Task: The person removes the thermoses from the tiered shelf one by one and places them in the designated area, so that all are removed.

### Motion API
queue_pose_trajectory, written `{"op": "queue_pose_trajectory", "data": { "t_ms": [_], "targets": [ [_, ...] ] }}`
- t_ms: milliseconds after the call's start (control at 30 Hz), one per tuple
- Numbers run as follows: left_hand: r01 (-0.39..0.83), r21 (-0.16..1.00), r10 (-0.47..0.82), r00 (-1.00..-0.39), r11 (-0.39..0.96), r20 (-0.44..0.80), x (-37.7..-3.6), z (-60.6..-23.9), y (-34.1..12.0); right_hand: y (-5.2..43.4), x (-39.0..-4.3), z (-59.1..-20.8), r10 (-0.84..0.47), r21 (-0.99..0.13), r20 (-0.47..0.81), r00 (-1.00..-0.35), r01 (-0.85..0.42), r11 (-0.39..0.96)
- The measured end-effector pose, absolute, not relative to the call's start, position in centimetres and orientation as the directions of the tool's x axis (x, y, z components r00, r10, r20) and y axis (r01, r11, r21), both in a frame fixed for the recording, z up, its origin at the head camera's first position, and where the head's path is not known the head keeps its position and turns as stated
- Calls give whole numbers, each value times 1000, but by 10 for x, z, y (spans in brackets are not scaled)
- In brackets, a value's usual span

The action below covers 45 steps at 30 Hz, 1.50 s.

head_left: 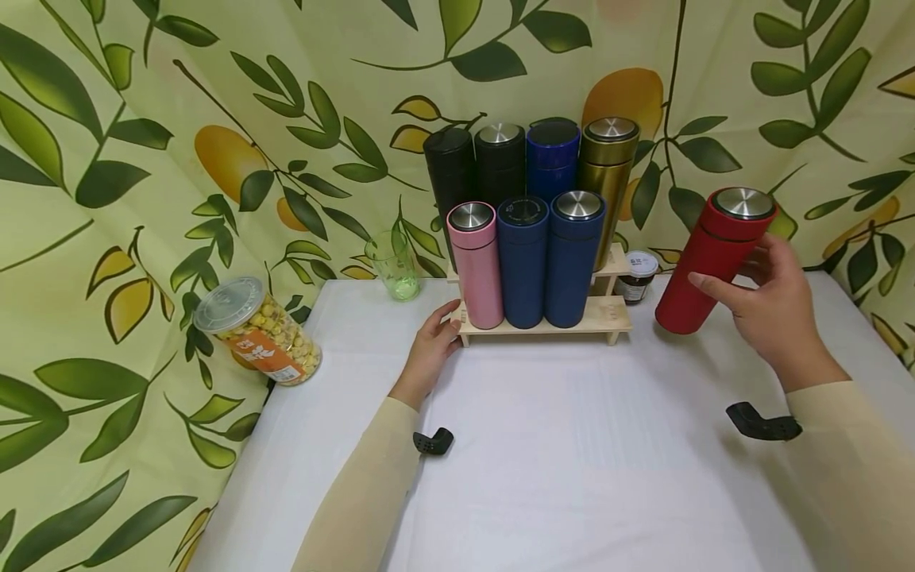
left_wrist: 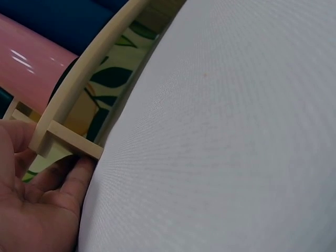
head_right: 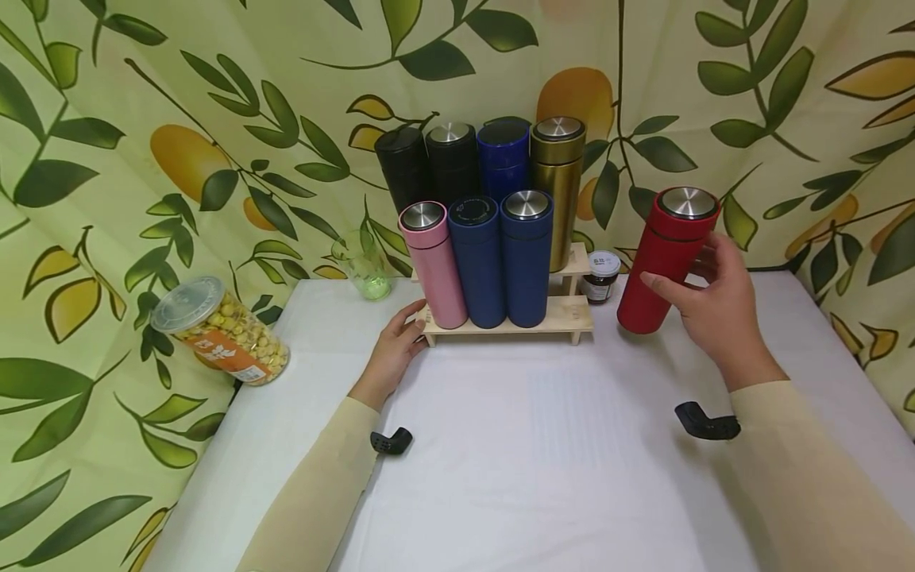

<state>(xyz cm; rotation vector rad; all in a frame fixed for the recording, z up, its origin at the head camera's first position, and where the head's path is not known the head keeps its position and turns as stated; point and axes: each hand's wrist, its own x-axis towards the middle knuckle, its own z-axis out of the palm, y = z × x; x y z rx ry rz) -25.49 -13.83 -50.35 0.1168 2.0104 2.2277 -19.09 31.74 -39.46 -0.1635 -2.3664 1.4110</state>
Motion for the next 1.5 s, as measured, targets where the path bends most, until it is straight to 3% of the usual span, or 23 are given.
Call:
{"op": "queue_pose_trajectory", "data": {
  "t_ms": [800,1500],
  "targets": [
    [-50,995,162,-986,-81,-36,-255,-504,-139,340,-237,-405,328,-898,185,-926,-24,440],
    [-57,996,152,-987,-71,-46,-255,-502,-138,346,-256,-420,360,-929,122,-925,22,370]
  ]
}}
